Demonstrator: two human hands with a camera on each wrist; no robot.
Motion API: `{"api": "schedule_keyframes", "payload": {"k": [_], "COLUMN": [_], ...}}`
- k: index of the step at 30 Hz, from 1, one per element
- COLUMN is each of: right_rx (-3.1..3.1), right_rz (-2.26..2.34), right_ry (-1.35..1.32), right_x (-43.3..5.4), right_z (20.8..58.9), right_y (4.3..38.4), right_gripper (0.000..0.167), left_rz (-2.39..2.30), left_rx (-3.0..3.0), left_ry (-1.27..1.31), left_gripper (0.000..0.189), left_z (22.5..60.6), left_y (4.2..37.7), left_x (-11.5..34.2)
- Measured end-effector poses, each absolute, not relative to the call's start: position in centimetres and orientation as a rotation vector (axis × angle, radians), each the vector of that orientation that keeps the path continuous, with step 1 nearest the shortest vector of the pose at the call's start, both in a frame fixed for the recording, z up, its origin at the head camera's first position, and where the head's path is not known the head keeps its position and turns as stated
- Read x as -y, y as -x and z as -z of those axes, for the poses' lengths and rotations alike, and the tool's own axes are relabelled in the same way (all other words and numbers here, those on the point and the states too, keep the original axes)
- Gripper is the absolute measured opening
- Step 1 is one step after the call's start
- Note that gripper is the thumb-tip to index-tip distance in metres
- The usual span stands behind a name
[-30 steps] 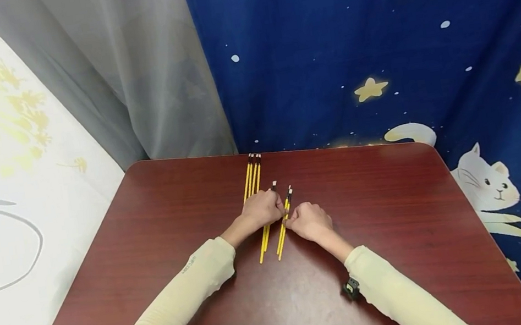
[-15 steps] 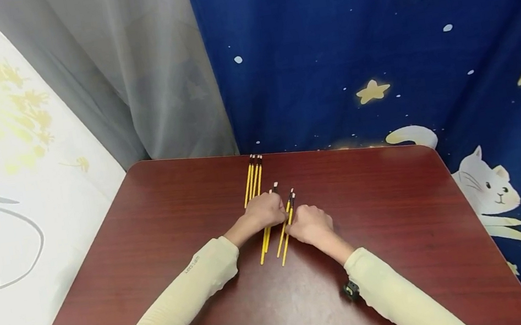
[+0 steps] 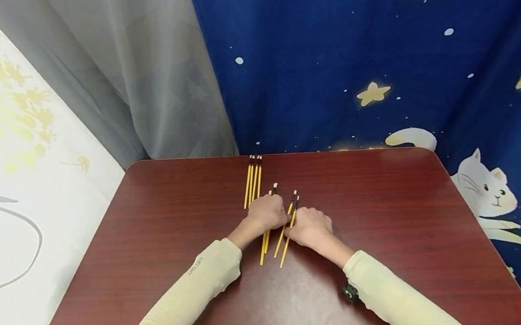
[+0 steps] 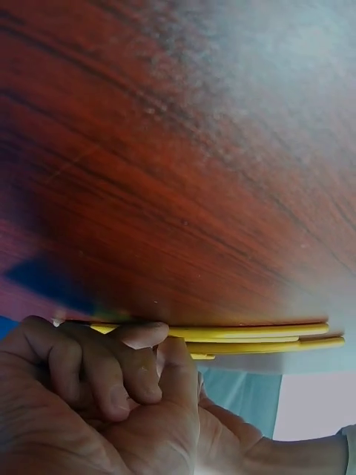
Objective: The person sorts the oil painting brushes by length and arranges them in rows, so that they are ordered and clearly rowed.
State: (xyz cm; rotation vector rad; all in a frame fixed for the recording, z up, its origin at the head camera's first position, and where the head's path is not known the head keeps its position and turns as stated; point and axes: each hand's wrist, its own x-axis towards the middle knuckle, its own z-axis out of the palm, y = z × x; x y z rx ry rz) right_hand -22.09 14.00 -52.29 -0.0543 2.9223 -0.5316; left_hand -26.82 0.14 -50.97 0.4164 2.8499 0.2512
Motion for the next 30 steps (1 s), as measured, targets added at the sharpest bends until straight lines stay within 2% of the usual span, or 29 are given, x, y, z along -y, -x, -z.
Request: {"api": "schedule_keyframes", "payload": {"k": [15,24,30], "right_rx": [-2.899,-2.939,-2.952], "right_rz": [0.555,0.641,0.758], "right_ry": [0.014,0.049,0.083], "right_x": [-13.6,-14.0,-14.4], "right_z": [52.4,52.9,52.7], "right_y": [21.6,21.5,22.2], "right_gripper": [0.038,0.042,0.035], "left_rz": [-0.251,-0.316,-0.412], "left_rx": [-2.859,-2.867,-2.861], "left_ry": [-0.448,-0.417,-0.362], "left_gripper": [0.035,0.046,0.052], "left_z": [51.3,50.5,49.7], "left_y": [26.8,27.2,28.4], "left_x": [0.0,0.5,1.4]}}
